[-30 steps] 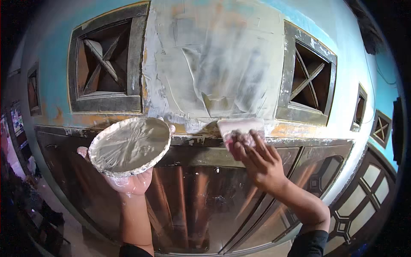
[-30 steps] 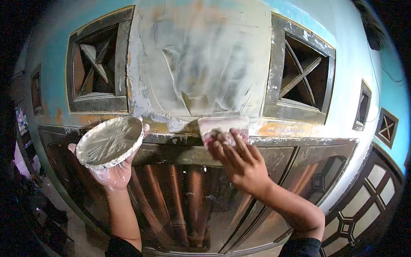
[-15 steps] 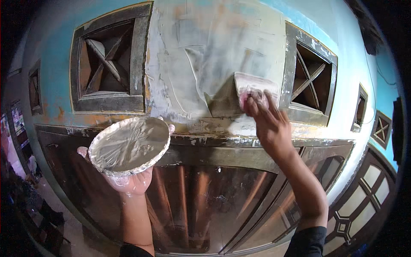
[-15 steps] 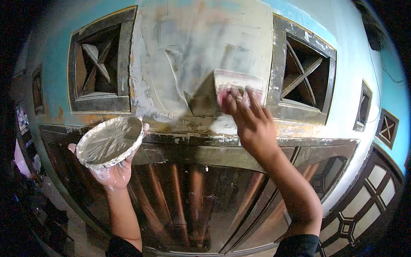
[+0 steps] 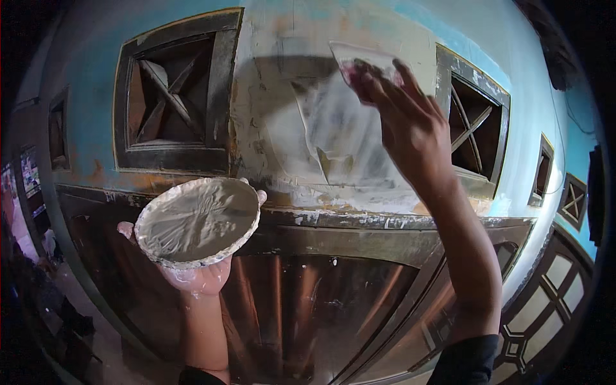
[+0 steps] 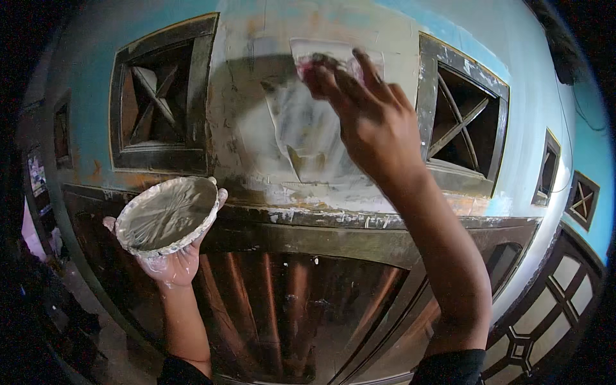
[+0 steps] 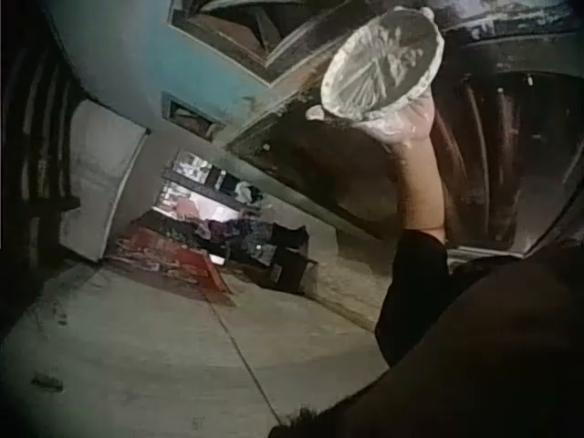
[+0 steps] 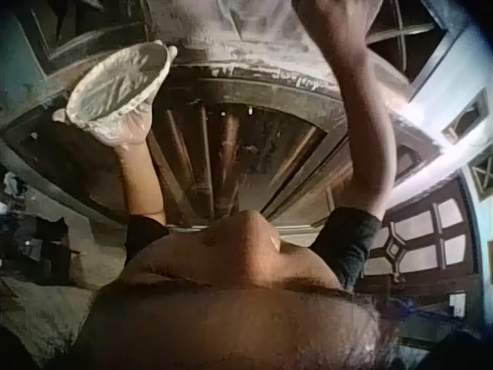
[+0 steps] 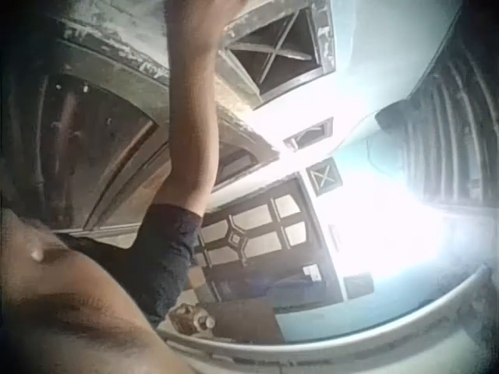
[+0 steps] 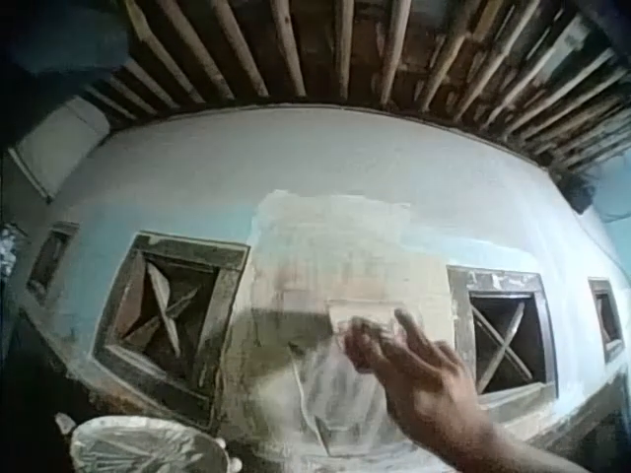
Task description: Apply wall putty to a surface around window frames using a scraper.
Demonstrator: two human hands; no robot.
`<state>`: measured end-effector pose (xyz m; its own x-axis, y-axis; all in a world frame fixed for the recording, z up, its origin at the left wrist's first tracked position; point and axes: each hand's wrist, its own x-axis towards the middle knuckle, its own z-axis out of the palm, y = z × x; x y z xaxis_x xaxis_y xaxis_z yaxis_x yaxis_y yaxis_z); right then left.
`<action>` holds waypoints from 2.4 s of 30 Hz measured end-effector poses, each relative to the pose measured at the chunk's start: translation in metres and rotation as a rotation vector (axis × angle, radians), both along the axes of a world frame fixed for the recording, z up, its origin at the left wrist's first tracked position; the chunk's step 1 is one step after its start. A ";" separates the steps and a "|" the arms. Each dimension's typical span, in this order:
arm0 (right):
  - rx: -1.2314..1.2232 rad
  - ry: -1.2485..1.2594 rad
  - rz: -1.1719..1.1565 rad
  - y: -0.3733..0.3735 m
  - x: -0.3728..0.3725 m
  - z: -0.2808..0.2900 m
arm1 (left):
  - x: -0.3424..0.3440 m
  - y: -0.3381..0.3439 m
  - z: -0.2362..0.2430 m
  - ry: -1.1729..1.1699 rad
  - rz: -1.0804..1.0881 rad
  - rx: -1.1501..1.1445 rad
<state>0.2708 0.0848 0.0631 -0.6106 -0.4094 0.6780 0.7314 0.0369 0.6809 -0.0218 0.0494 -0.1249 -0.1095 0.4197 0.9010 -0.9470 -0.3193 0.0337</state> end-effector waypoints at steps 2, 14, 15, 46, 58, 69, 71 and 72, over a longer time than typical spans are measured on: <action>0.044 0.040 0.029 0.017 -0.012 0.040 | -0.001 0.001 0.001 -0.004 -0.003 0.011; -0.435 -0.108 -0.231 0.041 -0.016 -0.137 | -0.011 0.000 0.005 -0.008 0.014 0.028; -0.481 -0.152 -0.232 0.030 -0.011 -0.151 | -0.013 0.004 0.004 -0.008 0.005 0.025; 0.098 -0.228 -0.029 0.022 -0.046 0.026 | -0.010 0.002 -0.006 -0.011 -0.032 0.095; -0.315 -0.193 -0.098 0.070 -0.018 -0.079 | -0.010 0.002 -0.003 0.000 -0.019 0.086; -0.110 -0.081 -0.121 0.004 0.002 0.020 | -0.007 0.000 -0.007 0.021 -0.060 0.107; 0.022 -0.072 -0.115 0.008 0.017 0.067 | -0.001 0.005 -0.007 0.018 -0.090 0.117; 0.067 -0.077 -0.084 0.007 0.018 0.078 | -0.002 0.002 -0.006 0.019 -0.084 0.119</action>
<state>0.2893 0.0921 0.1406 -0.6938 -0.3971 0.6008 0.6755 -0.0696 0.7340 -0.0241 0.0511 -0.1311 -0.0612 0.3169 0.9465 -0.9701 -0.2422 0.0184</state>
